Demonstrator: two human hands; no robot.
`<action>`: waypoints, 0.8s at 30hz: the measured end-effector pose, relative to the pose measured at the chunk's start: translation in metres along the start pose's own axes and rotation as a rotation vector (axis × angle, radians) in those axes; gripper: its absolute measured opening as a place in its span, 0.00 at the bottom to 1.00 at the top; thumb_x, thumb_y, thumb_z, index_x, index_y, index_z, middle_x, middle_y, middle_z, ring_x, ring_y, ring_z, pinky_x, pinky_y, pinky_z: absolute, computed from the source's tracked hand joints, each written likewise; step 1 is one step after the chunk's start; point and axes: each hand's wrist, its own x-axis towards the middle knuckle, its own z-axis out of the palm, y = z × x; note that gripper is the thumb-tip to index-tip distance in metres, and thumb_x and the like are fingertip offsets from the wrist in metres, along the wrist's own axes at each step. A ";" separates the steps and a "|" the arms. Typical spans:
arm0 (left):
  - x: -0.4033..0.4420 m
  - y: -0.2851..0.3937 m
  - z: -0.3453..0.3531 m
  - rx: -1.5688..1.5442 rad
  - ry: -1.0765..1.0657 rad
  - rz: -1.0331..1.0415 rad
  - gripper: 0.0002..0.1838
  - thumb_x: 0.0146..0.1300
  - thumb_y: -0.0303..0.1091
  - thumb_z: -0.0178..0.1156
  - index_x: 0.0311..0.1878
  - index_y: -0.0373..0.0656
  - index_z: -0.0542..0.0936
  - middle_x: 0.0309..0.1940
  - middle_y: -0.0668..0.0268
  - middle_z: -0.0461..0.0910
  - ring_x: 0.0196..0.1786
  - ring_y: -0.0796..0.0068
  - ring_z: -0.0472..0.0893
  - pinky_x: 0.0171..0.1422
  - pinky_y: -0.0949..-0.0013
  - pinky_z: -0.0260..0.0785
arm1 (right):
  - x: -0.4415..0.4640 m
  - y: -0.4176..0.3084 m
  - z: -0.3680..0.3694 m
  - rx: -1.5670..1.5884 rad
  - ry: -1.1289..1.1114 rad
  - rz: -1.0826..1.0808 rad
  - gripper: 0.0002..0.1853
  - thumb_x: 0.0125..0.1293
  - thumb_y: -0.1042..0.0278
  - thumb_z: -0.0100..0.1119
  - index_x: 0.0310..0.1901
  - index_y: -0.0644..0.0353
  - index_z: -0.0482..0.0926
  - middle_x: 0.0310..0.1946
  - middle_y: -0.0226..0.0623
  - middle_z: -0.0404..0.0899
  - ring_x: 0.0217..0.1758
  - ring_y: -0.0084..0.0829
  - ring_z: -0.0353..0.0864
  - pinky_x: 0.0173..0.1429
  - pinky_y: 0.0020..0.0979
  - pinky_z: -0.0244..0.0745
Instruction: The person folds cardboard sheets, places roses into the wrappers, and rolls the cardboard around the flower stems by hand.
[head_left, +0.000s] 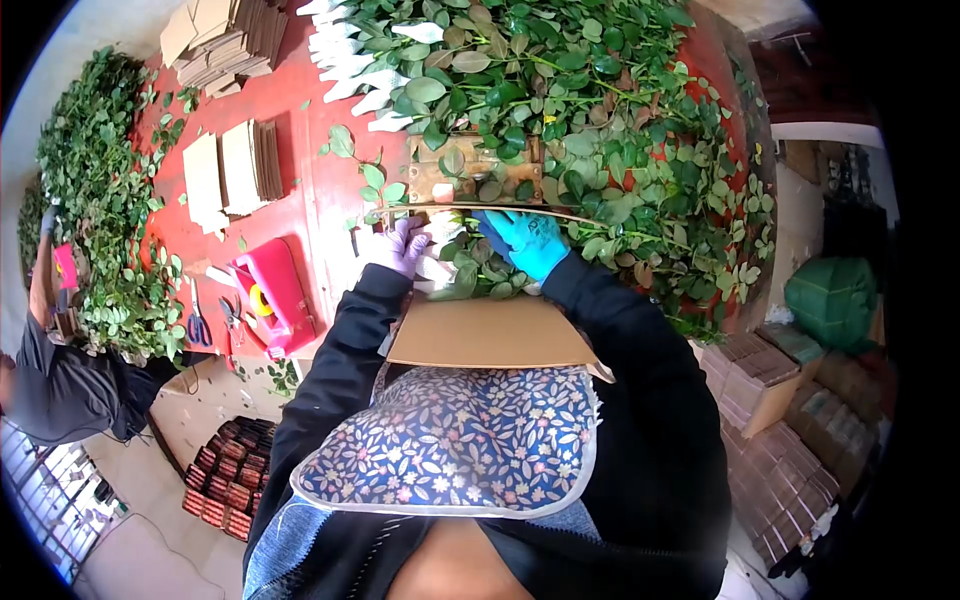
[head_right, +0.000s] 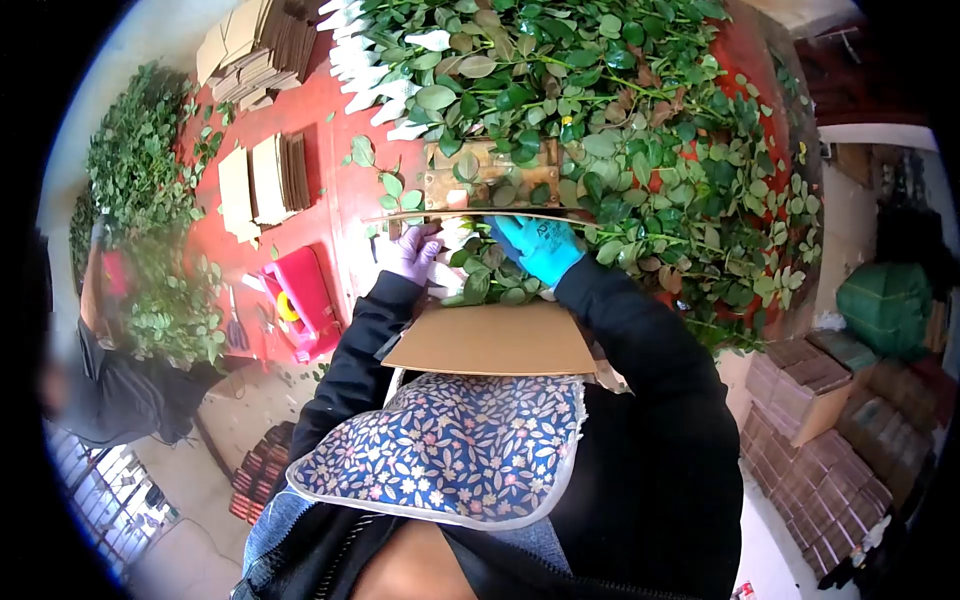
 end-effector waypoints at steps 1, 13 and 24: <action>-0.002 0.007 -0.002 -0.013 -0.021 -0.064 0.14 0.68 0.33 0.63 0.53 0.38 0.79 0.38 0.57 0.86 0.37 0.67 0.85 0.44 0.64 0.76 | 0.000 0.002 0.001 0.003 0.004 0.005 0.24 0.66 0.63 0.58 0.65 0.49 0.72 0.47 0.41 0.81 0.37 0.45 0.83 0.38 0.47 0.76; 0.008 0.021 -0.036 0.249 -0.027 0.097 0.04 0.66 0.32 0.64 0.36 0.43 0.82 0.25 0.63 0.81 0.29 0.68 0.81 0.36 0.66 0.72 | 0.002 0.003 -0.005 0.080 -0.168 0.078 0.23 0.69 0.66 0.52 0.66 0.50 0.71 0.53 0.39 0.81 0.50 0.44 0.83 0.54 0.41 0.77; -0.016 0.028 -0.087 -1.061 0.144 -0.337 0.12 0.64 0.41 0.67 0.46 0.47 0.80 0.37 0.61 0.83 0.37 0.64 0.83 0.36 0.66 0.77 | -0.003 0.012 0.020 0.556 0.196 -0.093 0.28 0.59 0.78 0.67 0.62 0.52 0.75 0.45 0.43 0.84 0.44 0.44 0.85 0.45 0.41 0.80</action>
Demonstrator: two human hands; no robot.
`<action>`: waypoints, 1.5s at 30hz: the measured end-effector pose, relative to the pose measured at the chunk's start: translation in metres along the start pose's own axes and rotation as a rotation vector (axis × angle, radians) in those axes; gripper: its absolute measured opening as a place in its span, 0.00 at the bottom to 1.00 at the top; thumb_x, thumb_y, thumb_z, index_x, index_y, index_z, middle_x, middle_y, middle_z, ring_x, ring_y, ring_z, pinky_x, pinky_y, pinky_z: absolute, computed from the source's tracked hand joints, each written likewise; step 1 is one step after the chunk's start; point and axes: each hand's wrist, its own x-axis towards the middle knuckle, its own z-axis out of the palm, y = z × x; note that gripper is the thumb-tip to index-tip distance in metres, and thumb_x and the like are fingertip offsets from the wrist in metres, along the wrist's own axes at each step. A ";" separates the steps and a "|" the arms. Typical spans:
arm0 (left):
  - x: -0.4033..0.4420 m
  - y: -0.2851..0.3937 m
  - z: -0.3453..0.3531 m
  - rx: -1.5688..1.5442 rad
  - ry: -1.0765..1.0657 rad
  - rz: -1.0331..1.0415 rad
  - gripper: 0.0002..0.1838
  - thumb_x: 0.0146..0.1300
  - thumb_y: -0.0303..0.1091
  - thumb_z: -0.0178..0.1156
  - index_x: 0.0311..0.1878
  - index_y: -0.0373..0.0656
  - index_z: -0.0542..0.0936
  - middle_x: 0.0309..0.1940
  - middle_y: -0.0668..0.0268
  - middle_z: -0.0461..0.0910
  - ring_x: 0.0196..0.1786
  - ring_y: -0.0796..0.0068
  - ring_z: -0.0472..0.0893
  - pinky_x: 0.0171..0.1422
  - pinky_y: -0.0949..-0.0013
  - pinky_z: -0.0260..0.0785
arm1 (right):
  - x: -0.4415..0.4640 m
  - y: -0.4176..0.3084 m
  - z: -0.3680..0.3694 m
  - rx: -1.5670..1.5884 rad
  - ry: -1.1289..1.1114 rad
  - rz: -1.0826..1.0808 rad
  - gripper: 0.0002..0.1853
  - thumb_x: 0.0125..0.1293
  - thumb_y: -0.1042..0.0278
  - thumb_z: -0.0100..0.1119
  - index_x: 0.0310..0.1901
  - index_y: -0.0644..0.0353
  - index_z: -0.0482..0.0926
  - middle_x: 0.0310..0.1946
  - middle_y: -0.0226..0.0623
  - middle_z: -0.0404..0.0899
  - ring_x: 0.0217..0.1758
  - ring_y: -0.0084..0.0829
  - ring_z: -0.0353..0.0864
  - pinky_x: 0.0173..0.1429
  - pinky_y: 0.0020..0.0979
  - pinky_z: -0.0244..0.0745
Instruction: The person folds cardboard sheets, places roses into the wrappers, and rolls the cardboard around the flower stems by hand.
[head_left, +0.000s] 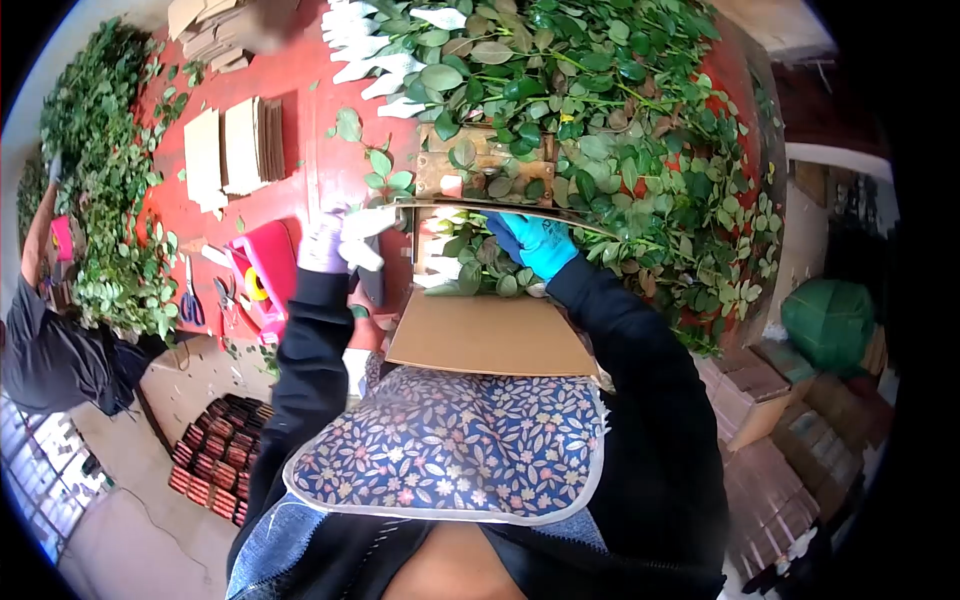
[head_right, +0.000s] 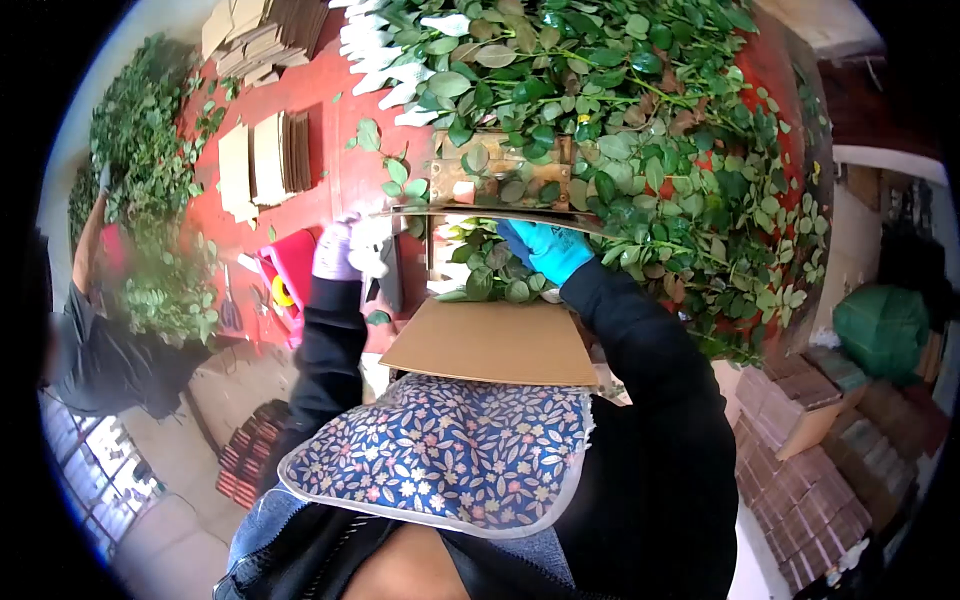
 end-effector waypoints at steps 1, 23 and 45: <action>0.000 0.014 -0.002 -0.103 -0.061 -0.059 0.19 0.65 0.47 0.65 0.52 0.46 0.77 0.47 0.56 0.82 0.39 0.57 0.84 0.38 0.63 0.81 | -0.001 0.003 0.002 0.004 -0.022 -0.010 0.28 0.59 0.78 0.67 0.62 0.52 0.75 0.45 0.43 0.84 0.44 0.44 0.85 0.45 0.41 0.80; 0.000 -0.046 0.077 1.147 -0.012 -0.216 0.11 0.65 0.37 0.67 0.35 0.37 0.82 0.26 0.65 0.82 0.34 0.79 0.81 0.43 0.71 0.75 | 0.003 0.000 0.002 -0.051 0.061 -0.059 0.29 0.58 0.85 0.66 0.62 0.56 0.76 0.42 0.42 0.85 0.41 0.37 0.86 0.44 0.34 0.80; -0.004 -0.047 0.046 1.336 -0.272 -0.110 0.18 0.58 0.39 0.71 0.47 0.40 0.79 0.35 0.59 0.83 0.39 0.64 0.83 0.46 0.64 0.75 | 0.056 -0.122 -0.062 -0.582 -0.509 0.141 0.25 0.68 0.53 0.54 0.64 0.53 0.71 0.53 0.42 0.78 0.33 0.44 0.84 0.37 0.46 0.77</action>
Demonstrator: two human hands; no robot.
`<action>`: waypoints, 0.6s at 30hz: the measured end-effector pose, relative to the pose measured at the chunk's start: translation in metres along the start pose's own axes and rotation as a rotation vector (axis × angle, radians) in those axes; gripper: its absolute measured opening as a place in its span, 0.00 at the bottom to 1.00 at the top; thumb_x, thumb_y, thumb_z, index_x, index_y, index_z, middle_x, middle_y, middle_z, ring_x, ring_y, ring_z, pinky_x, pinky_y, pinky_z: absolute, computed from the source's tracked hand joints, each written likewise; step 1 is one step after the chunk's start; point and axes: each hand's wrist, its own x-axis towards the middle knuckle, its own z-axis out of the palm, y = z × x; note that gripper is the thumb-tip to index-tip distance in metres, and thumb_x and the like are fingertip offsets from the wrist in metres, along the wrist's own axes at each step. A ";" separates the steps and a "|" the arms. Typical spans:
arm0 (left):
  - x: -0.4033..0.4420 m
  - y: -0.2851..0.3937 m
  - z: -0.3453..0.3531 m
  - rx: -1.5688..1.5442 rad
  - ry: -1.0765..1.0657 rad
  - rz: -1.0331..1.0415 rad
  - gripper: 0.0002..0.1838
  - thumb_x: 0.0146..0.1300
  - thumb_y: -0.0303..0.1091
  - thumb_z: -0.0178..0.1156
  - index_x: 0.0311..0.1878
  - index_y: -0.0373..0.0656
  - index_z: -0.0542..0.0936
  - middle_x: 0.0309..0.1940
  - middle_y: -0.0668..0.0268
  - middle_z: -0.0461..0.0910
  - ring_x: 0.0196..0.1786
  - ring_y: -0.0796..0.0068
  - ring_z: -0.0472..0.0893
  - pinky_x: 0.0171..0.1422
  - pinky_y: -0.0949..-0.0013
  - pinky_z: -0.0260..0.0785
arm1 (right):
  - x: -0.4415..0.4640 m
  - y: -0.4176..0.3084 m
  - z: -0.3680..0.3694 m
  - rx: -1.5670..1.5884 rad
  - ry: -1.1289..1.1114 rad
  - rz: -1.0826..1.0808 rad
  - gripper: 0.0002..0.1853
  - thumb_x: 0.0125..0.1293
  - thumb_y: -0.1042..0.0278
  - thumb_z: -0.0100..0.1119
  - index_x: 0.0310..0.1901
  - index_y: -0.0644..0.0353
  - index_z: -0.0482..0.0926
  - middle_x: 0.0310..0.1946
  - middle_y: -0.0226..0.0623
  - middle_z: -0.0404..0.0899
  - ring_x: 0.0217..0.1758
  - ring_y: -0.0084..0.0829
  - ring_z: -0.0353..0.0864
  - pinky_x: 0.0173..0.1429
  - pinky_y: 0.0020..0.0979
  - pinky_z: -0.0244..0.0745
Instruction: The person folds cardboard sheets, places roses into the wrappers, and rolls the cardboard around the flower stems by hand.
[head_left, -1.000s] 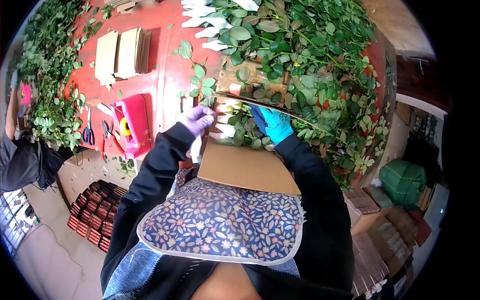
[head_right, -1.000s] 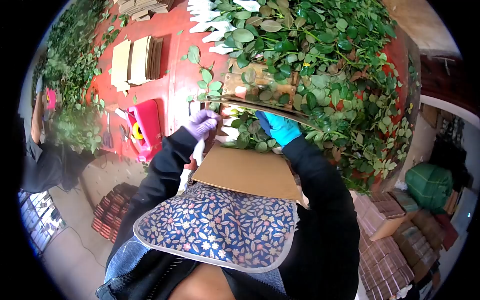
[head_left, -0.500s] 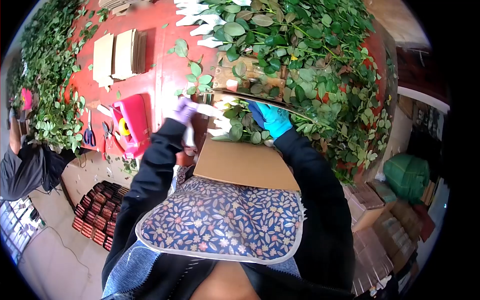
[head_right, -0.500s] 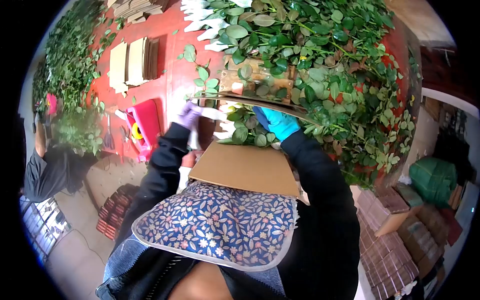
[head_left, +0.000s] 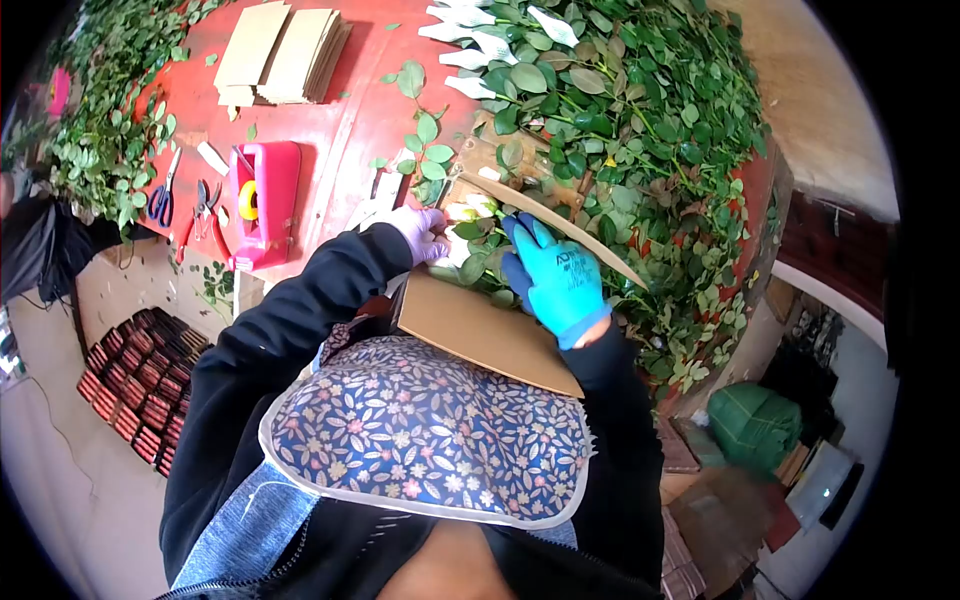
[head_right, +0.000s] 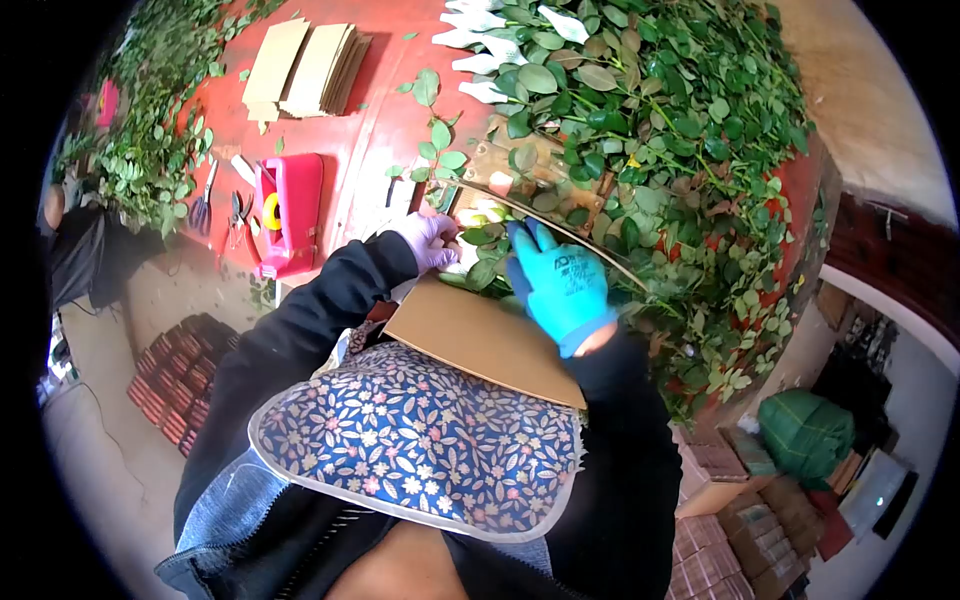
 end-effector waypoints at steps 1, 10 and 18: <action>0.001 -0.003 0.001 -0.014 -0.017 -0.017 0.18 0.58 0.39 0.71 0.47 0.40 0.79 0.36 0.59 0.83 0.39 0.65 0.83 0.46 0.64 0.75 | 0.002 -0.010 -0.009 -0.086 0.051 -0.024 0.23 0.69 0.52 0.54 0.62 0.52 0.73 0.46 0.40 0.81 0.31 0.42 0.84 0.35 0.45 0.76; -0.007 0.001 0.003 0.133 -0.007 0.143 0.06 0.62 0.36 0.63 0.34 0.45 0.80 0.29 0.62 0.82 0.34 0.60 0.83 0.40 0.59 0.74 | 0.015 0.009 0.072 -0.133 -0.312 -0.175 0.10 0.67 0.59 0.54 0.41 0.56 0.78 0.25 0.40 0.81 0.26 0.44 0.82 0.28 0.46 0.74; -0.019 -0.008 -0.014 0.403 0.200 0.338 0.06 0.60 0.36 0.61 0.33 0.45 0.79 0.26 0.59 0.79 0.34 0.53 0.82 0.39 0.53 0.73 | 0.013 0.002 0.069 -0.154 -0.378 -0.163 0.10 0.63 0.69 0.51 0.44 0.57 0.77 0.29 0.40 0.83 0.29 0.42 0.84 0.31 0.44 0.78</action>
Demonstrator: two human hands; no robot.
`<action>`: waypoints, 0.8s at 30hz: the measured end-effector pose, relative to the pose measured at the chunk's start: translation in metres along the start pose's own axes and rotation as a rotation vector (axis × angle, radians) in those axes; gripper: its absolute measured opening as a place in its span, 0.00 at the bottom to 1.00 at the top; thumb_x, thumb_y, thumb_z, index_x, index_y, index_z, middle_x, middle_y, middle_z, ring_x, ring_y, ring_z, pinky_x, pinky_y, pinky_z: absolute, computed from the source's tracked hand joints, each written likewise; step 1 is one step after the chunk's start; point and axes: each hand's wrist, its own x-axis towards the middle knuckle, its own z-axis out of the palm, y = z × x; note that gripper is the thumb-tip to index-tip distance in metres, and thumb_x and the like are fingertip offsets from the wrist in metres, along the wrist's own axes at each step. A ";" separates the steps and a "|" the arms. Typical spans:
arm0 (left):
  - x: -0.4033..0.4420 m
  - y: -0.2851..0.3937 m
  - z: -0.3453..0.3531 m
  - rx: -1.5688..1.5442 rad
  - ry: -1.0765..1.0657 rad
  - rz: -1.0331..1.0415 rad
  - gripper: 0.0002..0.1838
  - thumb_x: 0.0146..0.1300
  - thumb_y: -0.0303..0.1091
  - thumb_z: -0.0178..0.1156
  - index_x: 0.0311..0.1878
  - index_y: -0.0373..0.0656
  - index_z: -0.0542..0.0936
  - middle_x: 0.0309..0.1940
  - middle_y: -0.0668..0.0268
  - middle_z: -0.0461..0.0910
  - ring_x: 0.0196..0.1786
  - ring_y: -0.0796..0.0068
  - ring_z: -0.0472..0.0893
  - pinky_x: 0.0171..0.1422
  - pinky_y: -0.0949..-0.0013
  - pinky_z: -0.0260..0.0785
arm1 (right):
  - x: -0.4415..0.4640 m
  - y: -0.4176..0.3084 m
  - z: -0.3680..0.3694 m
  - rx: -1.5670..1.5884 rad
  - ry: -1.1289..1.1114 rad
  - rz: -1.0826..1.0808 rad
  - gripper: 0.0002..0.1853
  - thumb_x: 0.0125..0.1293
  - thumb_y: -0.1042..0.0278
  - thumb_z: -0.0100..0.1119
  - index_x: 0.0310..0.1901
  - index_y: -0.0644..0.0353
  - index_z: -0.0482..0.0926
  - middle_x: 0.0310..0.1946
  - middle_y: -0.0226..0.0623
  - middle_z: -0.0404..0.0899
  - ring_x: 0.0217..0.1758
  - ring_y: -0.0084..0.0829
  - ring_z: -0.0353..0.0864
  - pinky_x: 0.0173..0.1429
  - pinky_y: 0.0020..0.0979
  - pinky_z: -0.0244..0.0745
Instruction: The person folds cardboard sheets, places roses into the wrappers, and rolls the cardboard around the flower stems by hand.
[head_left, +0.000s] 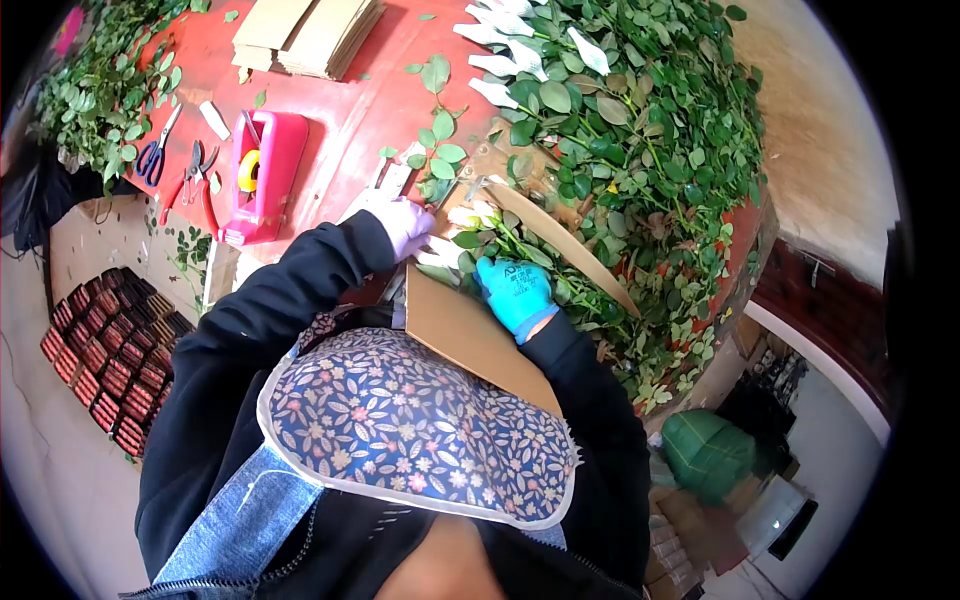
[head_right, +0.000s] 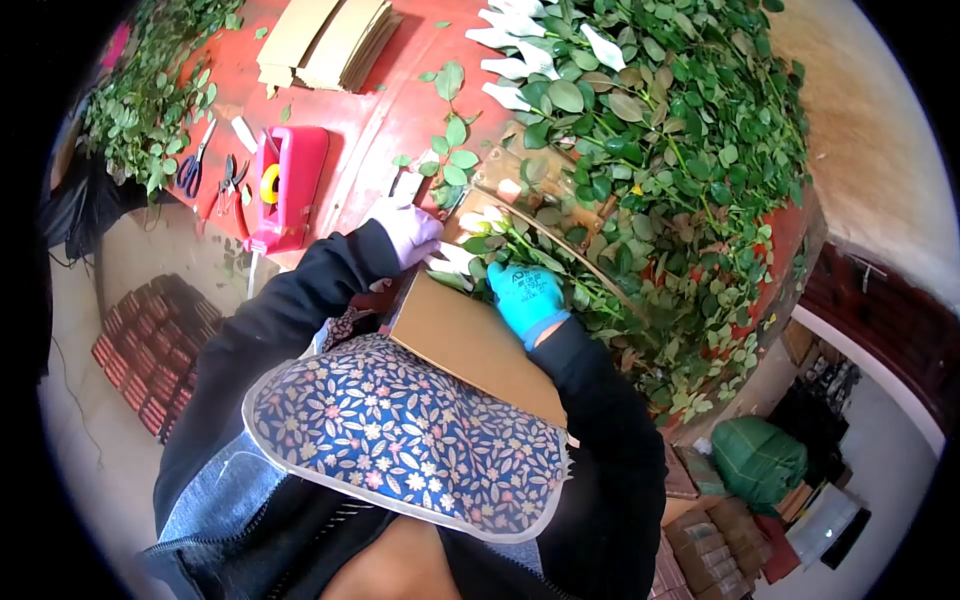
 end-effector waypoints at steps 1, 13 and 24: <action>-0.003 -0.009 0.001 0.001 0.001 -0.002 0.06 0.60 0.36 0.61 0.33 0.45 0.79 0.26 0.59 0.79 0.34 0.53 0.82 0.39 0.53 0.73 | 0.001 0.001 0.002 0.002 0.017 0.005 0.10 0.63 0.68 0.51 0.44 0.57 0.77 0.29 0.40 0.83 0.29 0.42 0.84 0.31 0.44 0.77; -0.030 -0.021 -0.027 -1.208 -0.104 -0.251 0.08 0.59 0.22 0.57 0.26 0.41 0.70 0.24 0.70 0.76 0.29 0.81 0.73 0.36 0.72 0.68 | -0.010 -0.009 -0.034 0.110 0.144 -0.001 0.13 0.68 0.55 0.56 0.45 0.54 0.79 0.25 0.39 0.81 0.26 0.44 0.82 0.30 0.46 0.75; 0.006 -0.014 0.021 -0.017 -0.285 0.028 0.11 0.65 0.45 0.59 0.46 0.54 0.83 0.26 0.61 0.82 0.34 0.56 0.83 0.43 0.55 0.73 | -0.002 -0.007 -0.012 0.263 -0.148 -0.014 0.12 0.67 0.59 0.51 0.46 0.55 0.79 0.38 0.48 0.83 0.41 0.51 0.83 0.44 0.51 0.76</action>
